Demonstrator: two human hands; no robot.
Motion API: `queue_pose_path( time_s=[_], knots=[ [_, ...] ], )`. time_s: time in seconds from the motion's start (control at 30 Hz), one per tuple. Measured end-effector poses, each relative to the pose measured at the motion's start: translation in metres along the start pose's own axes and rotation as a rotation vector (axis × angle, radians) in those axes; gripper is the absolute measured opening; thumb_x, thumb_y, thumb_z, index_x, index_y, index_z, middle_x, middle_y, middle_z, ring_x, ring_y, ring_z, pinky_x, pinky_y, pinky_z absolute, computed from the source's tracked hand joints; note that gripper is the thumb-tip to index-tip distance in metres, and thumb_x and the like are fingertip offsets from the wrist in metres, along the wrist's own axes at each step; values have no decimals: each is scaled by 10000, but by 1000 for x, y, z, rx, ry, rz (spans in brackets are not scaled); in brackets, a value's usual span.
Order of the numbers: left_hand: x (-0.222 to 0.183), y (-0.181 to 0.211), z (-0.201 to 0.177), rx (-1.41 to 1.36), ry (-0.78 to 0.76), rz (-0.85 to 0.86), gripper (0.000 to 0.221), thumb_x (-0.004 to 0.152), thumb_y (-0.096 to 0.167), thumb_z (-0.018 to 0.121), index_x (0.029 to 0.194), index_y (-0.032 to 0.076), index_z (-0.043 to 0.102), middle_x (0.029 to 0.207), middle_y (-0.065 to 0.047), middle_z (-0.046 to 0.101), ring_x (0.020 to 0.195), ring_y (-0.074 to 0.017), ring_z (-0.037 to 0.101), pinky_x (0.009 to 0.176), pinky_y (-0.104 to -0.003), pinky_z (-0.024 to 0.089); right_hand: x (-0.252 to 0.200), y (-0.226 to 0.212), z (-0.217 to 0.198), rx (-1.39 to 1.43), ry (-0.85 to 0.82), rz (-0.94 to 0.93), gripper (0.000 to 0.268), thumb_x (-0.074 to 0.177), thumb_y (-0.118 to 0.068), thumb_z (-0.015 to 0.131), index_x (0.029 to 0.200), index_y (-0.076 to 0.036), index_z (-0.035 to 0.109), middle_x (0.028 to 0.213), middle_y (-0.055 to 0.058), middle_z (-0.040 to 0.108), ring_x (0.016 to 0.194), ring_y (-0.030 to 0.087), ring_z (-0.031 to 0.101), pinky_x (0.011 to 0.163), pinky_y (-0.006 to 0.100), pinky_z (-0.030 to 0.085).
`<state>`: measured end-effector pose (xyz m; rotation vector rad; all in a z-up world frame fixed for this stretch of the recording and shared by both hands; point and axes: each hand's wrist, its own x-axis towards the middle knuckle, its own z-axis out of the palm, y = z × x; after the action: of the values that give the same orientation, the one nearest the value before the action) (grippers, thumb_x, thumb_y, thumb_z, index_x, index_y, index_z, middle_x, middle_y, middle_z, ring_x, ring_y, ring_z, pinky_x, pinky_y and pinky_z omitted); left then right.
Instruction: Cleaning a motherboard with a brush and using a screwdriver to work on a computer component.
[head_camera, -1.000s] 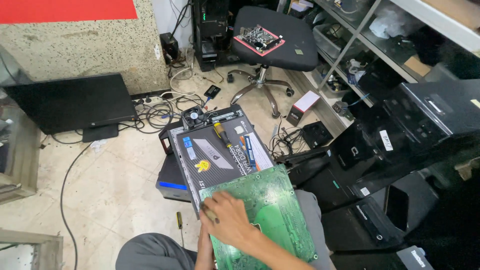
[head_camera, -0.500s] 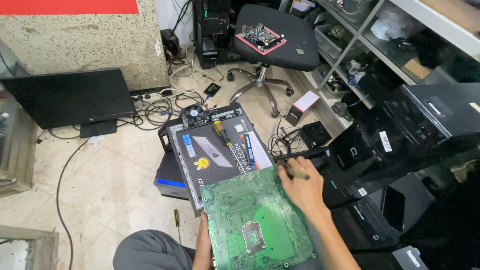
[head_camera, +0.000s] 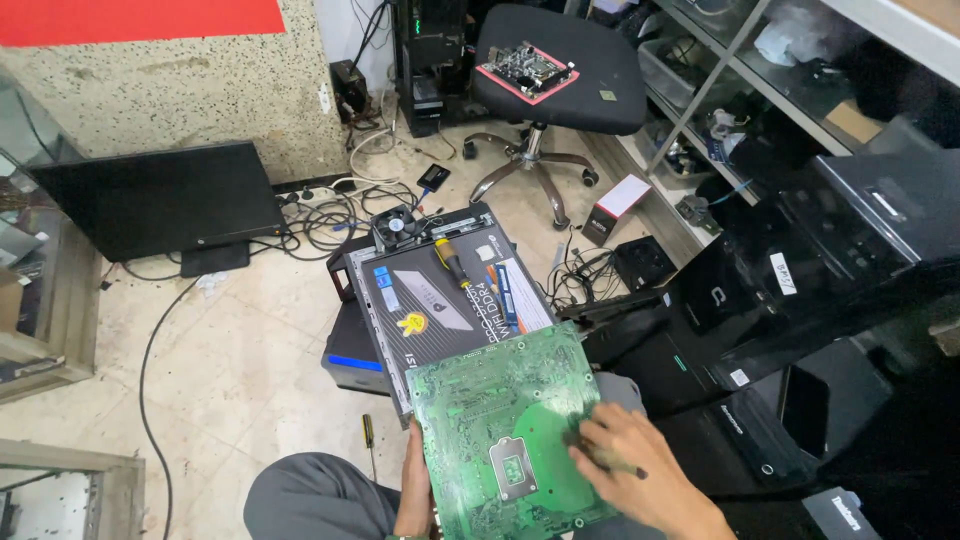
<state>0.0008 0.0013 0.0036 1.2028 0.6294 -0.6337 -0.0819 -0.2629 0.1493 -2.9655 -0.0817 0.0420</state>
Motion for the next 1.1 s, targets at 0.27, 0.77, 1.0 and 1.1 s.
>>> queue_pose_path(
  time_s=[0.27,0.77,1.0,1.1],
  knots=[
    [1,-22,-7,65,27,227,795,946,603,258,1656,262,150,1743,80,120,1607,-131,98,1296,-378,79,-46,6,32,-116,170,139,289,943,-384,625,773,-157,571,835,33,545,812,266,556,714,445,471],
    [-70,-13,1,6,115,425,794,929,447,525,1618,141,273,1722,-14,223,1591,-172,186,1287,-376,160,-89,-4,27,188,136,56,340,959,-444,647,742,-197,561,729,-49,559,602,126,624,518,348,475],
    [-80,-11,10,22,-20,659,575,979,393,550,1468,122,415,1501,4,385,1434,-141,319,1221,-337,220,-89,-28,6,178,489,170,340,986,-366,620,737,-141,568,769,-2,541,702,174,598,590,353,450],
    [-93,-8,15,92,-41,747,442,1009,392,516,1336,135,366,1320,7,273,1241,-147,268,1114,-308,220,-96,-57,1,394,447,-89,319,1008,-292,599,771,-80,571,783,47,541,691,203,563,611,340,421]
  ],
)
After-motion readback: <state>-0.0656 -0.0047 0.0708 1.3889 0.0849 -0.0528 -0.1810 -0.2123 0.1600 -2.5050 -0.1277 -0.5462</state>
